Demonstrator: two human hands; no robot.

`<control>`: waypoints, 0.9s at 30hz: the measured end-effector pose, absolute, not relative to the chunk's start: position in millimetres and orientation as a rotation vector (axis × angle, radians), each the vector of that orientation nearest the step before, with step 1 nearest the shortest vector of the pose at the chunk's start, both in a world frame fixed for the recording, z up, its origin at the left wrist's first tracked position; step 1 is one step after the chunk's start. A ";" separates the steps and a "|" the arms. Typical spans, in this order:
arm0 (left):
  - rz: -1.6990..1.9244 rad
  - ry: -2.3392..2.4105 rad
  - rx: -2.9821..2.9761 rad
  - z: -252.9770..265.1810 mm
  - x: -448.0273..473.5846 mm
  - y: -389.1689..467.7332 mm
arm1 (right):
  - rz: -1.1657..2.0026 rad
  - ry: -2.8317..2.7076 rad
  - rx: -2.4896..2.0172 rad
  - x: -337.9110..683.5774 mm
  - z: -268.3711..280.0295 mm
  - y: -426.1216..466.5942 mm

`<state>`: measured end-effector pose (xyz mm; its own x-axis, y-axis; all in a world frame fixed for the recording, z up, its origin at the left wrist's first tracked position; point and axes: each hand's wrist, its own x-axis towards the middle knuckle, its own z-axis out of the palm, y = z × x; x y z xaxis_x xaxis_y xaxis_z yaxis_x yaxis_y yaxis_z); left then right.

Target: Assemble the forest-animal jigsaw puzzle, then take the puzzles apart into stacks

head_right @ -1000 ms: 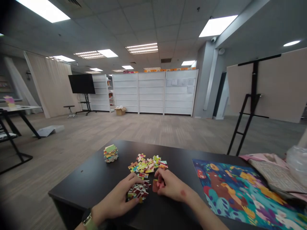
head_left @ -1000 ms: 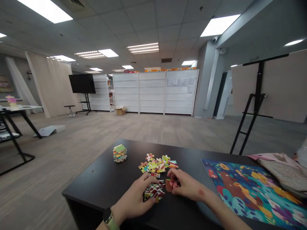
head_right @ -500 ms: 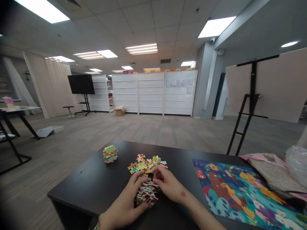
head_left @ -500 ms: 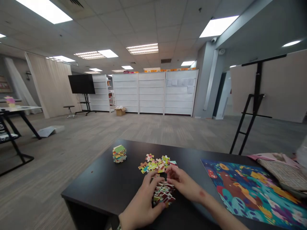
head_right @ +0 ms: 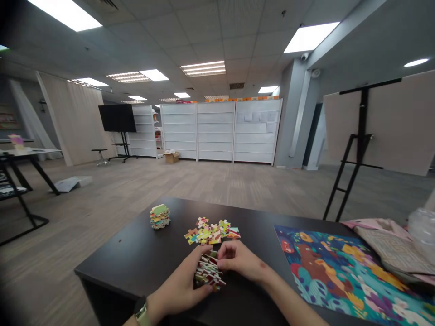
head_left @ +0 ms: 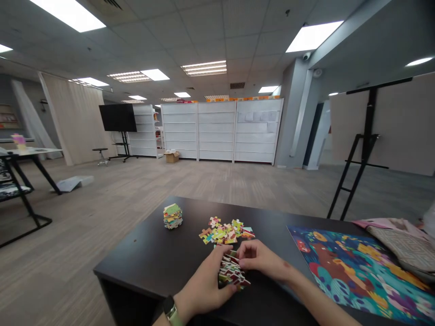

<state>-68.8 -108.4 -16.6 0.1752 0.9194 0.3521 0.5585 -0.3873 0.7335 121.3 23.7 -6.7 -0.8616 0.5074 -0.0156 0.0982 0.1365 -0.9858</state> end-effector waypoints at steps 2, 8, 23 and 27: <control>1.101 1.371 2.020 -11.4 -67.3 -109.6 | 1.719 -2.116 -0.589 119.9 -8.7 25.3; 1.053 1.486 1.913 -7.8 -73.3 -113.3 | 0.810 -2.233 -1.015 123.4 -11.3 71.6; 0.864 1.737 1.907 -19.7 -90.9 -89.4 | 0.669 -2.510 -1.193 67.8 -11.5 79.7; 0.898 1.597 1.993 -12.3 -86.1 -95.5 | 0.689 -2.511 -1.111 80.3 -2.2 66.1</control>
<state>-86.1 -95.5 -12.3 0.1266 0.9678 0.2176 0.6884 -0.2437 0.6832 80.3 66.1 -2.2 -0.6513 0.7540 0.0853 0.6050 0.5838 -0.5414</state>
